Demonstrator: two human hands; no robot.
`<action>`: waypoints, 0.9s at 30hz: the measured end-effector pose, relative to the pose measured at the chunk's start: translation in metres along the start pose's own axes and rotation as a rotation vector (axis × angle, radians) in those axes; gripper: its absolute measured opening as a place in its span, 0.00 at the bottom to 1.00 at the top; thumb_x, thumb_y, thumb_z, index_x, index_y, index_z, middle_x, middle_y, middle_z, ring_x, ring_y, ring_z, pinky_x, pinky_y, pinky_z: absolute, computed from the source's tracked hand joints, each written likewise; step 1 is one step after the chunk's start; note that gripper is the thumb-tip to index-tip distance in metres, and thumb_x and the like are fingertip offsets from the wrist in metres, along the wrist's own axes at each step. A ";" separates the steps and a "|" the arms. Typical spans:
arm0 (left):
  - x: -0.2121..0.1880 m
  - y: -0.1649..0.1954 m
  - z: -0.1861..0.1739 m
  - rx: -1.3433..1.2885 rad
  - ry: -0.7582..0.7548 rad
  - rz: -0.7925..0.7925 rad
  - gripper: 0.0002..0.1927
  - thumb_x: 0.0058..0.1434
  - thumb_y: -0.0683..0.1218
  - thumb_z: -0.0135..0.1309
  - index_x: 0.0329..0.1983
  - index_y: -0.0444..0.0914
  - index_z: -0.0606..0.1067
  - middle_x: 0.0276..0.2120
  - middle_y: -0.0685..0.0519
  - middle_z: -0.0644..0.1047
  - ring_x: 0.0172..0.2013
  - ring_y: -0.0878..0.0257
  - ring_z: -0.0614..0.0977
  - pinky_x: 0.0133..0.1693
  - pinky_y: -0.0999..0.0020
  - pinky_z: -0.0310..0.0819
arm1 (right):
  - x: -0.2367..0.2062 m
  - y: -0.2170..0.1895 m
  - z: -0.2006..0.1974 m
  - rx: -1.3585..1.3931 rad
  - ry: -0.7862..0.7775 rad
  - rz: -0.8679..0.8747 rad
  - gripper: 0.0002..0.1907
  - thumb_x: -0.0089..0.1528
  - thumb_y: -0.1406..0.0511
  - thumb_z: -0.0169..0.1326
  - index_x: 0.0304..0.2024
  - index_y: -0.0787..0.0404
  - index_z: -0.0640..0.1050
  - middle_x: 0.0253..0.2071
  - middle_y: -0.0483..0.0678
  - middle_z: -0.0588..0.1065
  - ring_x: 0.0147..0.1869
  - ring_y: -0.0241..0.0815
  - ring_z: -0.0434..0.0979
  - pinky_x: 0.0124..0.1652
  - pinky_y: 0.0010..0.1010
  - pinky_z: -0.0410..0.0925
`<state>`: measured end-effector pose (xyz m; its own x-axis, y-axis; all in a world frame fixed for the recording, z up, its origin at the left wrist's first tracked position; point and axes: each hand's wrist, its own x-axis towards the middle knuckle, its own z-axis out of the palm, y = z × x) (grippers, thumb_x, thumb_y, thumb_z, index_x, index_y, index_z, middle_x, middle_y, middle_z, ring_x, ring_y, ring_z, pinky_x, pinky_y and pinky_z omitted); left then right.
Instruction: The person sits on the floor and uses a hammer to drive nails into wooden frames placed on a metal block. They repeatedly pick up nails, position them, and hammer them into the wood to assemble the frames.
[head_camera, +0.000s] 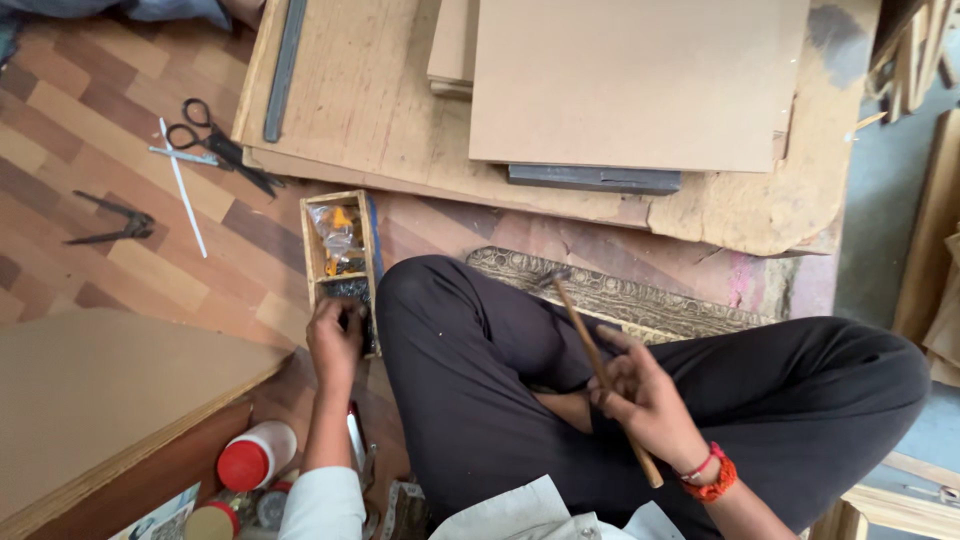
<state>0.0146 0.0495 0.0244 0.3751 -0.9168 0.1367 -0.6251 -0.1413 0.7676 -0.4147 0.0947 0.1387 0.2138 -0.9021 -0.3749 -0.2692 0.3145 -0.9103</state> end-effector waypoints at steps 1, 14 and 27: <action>0.006 0.005 0.002 -0.077 0.027 -0.071 0.03 0.62 0.36 0.56 0.37 0.35 0.79 0.32 0.48 0.81 0.31 0.60 0.82 0.37 0.66 0.74 | 0.000 -0.001 -0.001 0.058 0.039 0.000 0.36 0.57 0.76 0.60 0.67 0.61 0.65 0.39 0.46 0.80 0.33 0.30 0.72 0.32 0.23 0.68; 0.128 0.172 0.133 -0.370 0.064 0.201 0.09 0.63 0.37 0.60 0.46 0.36 0.80 0.41 0.51 0.83 0.41 0.62 0.85 0.44 0.68 0.82 | 0.008 -0.022 0.000 -0.289 0.439 -0.277 0.24 0.69 0.69 0.52 0.68 0.62 0.67 0.29 0.46 0.77 0.32 0.29 0.75 0.33 0.23 0.69; 0.122 0.209 0.184 -0.140 0.043 0.494 0.07 0.61 0.44 0.63 0.37 0.43 0.75 0.59 0.52 0.74 0.64 0.49 0.70 0.61 0.48 0.64 | 0.033 -0.052 -0.011 -0.589 0.472 -0.408 0.23 0.69 0.68 0.54 0.67 0.61 0.70 0.34 0.54 0.79 0.30 0.42 0.79 0.32 0.31 0.70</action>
<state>-0.1961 -0.1610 0.0859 0.0874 -0.8449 0.5278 -0.6380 0.3595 0.6810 -0.4037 0.0450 0.1758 0.0215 -0.9808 0.1936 -0.7277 -0.1482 -0.6697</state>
